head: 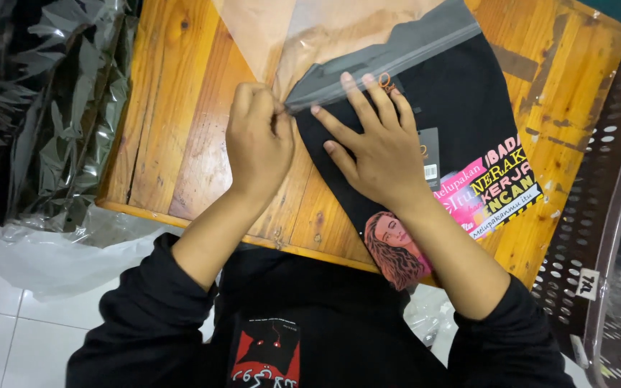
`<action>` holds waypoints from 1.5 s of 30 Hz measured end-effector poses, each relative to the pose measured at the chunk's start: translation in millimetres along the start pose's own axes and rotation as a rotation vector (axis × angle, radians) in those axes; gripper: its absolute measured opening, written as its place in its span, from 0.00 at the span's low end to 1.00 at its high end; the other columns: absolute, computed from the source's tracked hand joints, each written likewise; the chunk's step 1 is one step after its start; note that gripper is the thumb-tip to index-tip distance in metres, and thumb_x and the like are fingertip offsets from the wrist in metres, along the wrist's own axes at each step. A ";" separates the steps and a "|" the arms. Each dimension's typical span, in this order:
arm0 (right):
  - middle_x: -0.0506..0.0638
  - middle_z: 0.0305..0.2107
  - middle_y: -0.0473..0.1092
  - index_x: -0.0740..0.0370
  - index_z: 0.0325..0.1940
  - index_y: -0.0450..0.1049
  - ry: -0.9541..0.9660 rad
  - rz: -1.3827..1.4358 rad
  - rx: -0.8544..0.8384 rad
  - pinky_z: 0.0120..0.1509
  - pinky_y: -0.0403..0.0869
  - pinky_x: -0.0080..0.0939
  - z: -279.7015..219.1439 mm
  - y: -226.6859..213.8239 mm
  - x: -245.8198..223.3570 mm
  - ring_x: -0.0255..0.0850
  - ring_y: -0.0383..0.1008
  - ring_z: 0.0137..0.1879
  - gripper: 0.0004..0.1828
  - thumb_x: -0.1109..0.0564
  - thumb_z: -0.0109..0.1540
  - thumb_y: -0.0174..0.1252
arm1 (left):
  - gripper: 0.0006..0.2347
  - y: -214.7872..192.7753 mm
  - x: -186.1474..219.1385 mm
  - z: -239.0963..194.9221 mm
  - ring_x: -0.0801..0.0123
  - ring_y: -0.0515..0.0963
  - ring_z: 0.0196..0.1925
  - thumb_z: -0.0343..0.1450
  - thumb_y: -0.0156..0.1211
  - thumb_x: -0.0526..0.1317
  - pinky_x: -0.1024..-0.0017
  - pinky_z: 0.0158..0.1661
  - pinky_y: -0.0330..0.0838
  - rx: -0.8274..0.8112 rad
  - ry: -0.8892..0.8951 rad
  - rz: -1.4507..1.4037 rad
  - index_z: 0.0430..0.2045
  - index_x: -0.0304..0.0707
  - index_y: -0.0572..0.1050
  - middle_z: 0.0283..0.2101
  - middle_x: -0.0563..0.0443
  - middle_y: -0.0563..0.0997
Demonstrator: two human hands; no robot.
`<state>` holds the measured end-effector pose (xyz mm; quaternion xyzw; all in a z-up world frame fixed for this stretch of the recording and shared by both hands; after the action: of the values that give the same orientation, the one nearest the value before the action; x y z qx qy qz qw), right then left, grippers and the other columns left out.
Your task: Folding a black t-shirt and placing it into a clear plastic bag along with a printed promotional insert.
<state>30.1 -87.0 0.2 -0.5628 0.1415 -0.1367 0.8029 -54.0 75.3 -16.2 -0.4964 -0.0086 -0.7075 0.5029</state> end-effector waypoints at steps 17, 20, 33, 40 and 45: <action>0.61 0.71 0.59 0.40 0.71 0.70 -0.017 -0.090 -0.113 0.71 0.60 0.66 5.1 -12.8 -24.4 0.63 0.58 0.74 0.23 0.43 0.72 0.50 | 0.09 -3.4 2.6 3.0 0.59 0.73 0.39 0.64 0.48 0.19 0.69 0.34 0.67 0.009 -0.102 -0.121 0.24 0.34 0.64 0.37 0.45 0.68; 0.59 0.70 0.60 0.39 0.71 0.71 -0.027 -0.064 -0.091 0.72 0.59 0.63 6.0 -14.4 -27.1 0.60 0.58 0.74 0.22 0.43 0.72 0.48 | 0.08 -6.2 0.9 2.6 0.61 0.74 0.40 0.64 0.47 0.21 0.72 0.32 0.67 0.030 -0.133 -0.152 0.24 0.34 0.65 0.38 0.45 0.68; 0.64 0.74 0.52 0.32 0.76 0.63 -0.015 -0.052 -0.155 0.72 0.56 0.82 9.3 -12.6 -7.8 0.70 0.53 0.77 0.28 0.32 0.72 0.48 | 0.06 -7.9 3.7 2.6 0.62 0.77 0.42 0.66 0.52 0.22 0.74 0.36 0.79 0.120 -0.143 -0.228 0.24 0.31 0.67 0.42 0.42 0.69; 0.63 0.75 0.46 0.19 0.77 0.60 0.048 -0.151 -0.228 0.65 0.58 0.88 17.1 -2.8 -16.0 0.81 0.49 0.73 0.27 0.34 0.72 0.50 | 0.06 -8.3 -3.2 2.7 0.67 0.79 0.43 0.72 0.58 0.26 0.78 0.40 0.82 0.112 -0.276 -0.267 0.33 0.34 0.68 0.46 0.43 0.68; 0.66 0.73 0.48 0.25 0.71 0.71 0.126 -0.164 -0.118 0.60 0.61 0.91 24.5 4.4 -19.8 0.83 0.50 0.71 0.27 0.39 0.66 0.56 | 0.06 -6.5 -2.7 1.2 0.64 0.80 0.43 0.70 0.54 0.21 0.76 0.38 0.81 0.084 -0.179 -0.214 0.32 0.31 0.71 0.47 0.41 0.69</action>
<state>21.5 -56.9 5.5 -0.6090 0.1527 -0.2286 0.7440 -57.8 81.0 -14.4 -0.5322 -0.1359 -0.7089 0.4424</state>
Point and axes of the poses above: each hand's wrist, its own z-axis towards the middle knuckle, its own y-axis out of the palm, x = y × z, the point moved 4 cm from there along z, towards the middle knuckle
